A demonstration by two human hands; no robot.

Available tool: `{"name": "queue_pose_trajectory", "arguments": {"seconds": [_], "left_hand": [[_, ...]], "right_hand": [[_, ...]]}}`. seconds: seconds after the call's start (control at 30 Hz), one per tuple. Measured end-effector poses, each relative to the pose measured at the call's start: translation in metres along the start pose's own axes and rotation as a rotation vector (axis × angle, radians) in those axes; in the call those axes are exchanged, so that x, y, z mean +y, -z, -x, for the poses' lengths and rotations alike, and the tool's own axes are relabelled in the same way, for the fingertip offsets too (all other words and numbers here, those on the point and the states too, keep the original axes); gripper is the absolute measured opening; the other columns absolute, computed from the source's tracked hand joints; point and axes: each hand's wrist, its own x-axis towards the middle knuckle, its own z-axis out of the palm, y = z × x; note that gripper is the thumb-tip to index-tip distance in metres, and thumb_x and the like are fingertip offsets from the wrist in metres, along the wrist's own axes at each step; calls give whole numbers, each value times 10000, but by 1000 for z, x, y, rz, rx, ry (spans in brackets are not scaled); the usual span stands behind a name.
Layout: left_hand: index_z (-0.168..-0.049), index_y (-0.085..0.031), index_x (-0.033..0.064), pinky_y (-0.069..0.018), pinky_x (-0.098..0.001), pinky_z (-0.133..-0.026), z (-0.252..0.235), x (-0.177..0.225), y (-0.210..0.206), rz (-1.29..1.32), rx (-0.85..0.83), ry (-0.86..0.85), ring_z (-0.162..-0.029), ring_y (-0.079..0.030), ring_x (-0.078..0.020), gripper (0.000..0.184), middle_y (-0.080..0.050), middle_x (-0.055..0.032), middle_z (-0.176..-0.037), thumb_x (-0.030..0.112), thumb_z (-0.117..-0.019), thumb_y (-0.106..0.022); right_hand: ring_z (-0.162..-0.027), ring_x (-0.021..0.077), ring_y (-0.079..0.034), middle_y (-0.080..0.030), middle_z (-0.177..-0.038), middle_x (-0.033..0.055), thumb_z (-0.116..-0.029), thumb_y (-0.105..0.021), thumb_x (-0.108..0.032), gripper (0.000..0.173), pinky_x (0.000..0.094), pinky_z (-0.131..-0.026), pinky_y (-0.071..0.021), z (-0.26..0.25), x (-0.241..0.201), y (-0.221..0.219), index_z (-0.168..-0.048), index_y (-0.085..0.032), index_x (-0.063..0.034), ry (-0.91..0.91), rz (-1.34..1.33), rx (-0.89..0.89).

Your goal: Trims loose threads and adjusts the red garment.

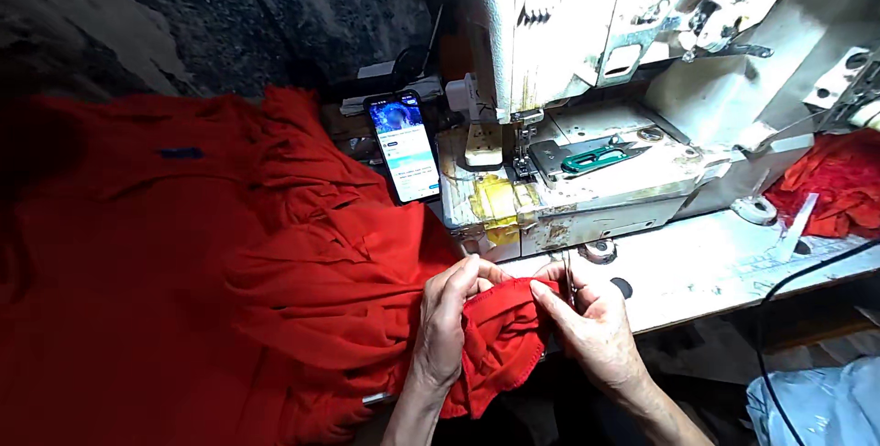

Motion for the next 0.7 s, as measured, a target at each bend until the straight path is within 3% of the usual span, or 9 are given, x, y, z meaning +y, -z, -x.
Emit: {"name": "queue_pose_trajectory", "arguments": {"seconds": [0.13, 0.27, 0.33, 0.4, 0.43, 0.5, 0.57, 0.63, 0.7], "left_hand": [[-778, -732, 150, -496, -189, -623, -2, -3, -1, -37, -25, -56, -684, -609, -44, 387, -646, 43, -722, 231, -1003, -427], [-792, -741, 155, -494, -188, -614, -1, 0, -1, -38, -34, -45, -673, -606, -39, 362, -644, 44, -716, 242, -1000, -458], [-810, -743, 158, -496, -180, -618, 0, 0, -1, -19, -52, -53, -672, -607, -30, 335, -648, 50, -721, 251, -998, -482], [-848, -746, 159, -493, -162, -618, 2, 1, 0, 31, -106, -70, -670, -604, -17, 258, -651, 54, -729, 285, -973, -558], [-866, -742, 150, -508, -161, -619, 2, 1, 1, 47, -139, -80, -669, -616, -20, 200, -657, 46, -728, 285, -946, -619], [-892, -738, 102, -540, -179, -641, 3, 1, 2, 49, -184, -82, -684, -643, -50, 81, -682, 9, -740, 173, -909, -702], [-898, -753, 91, -540, -177, -635, 4, 9, -2, 5, -168, -11, -682, -649, -47, 40, -696, 10, -739, 97, -873, -722], [-884, -764, 104, -552, -188, -635, 5, 21, -6, -35, -132, 79, -685, -664, -39, 73, -710, 23, -734, 75, -823, -739], [-880, -772, 107, -562, -186, -666, 4, 18, -5, -32, -157, 51, -717, -677, -40, 60, -722, 21, -760, 96, -825, -749]], "right_hand": [[-735, 49, -656, -721, -1023, -29, -881, -723, -145, 253, 200, -633, -561, 4, 0, 3, -1133, -731, -139, 83, 136, 11], [-822, 16, -656, -704, -1131, -28, -853, -773, -175, 330, 168, -681, -563, 5, -11, -1, -1174, -725, -116, 210, 210, 42], [-875, 30, -656, -697, -1088, 1, -871, -755, -140, 268, 183, -735, -571, 3, -16, -4, -1128, -736, -67, 339, 322, 5], [-754, 24, -619, -672, -894, -21, -828, -674, -71, 117, 190, -631, -525, 0, -16, -9, -927, -733, -80, 422, 436, -1], [-692, 7, -600, -655, -808, -42, -812, -646, -51, 105, 175, -588, -500, -2, -16, -11, -870, -723, -92, 390, 411, 2], [-548, 7, -534, -626, -700, -26, -926, -656, -50, 75, 161, -498, -446, -4, -24, -11, -884, -711, -80, 97, 116, -21], [-407, 35, -413, -539, -575, 16, -978, -627, -94, 96, 187, -398, -362, -9, -32, -8, -894, -673, -87, -171, -151, -2], [-394, 45, -400, -526, -571, 17, -996, -603, -115, 116, 187, -385, -351, -14, -35, -1, -893, -654, -102, -205, -134, 10], [-395, 48, -406, -542, -588, 17, -990, -623, -118, 107, 184, -379, -350, -17, -37, 4, -895, -667, -99, -173, -58, 8]]}}
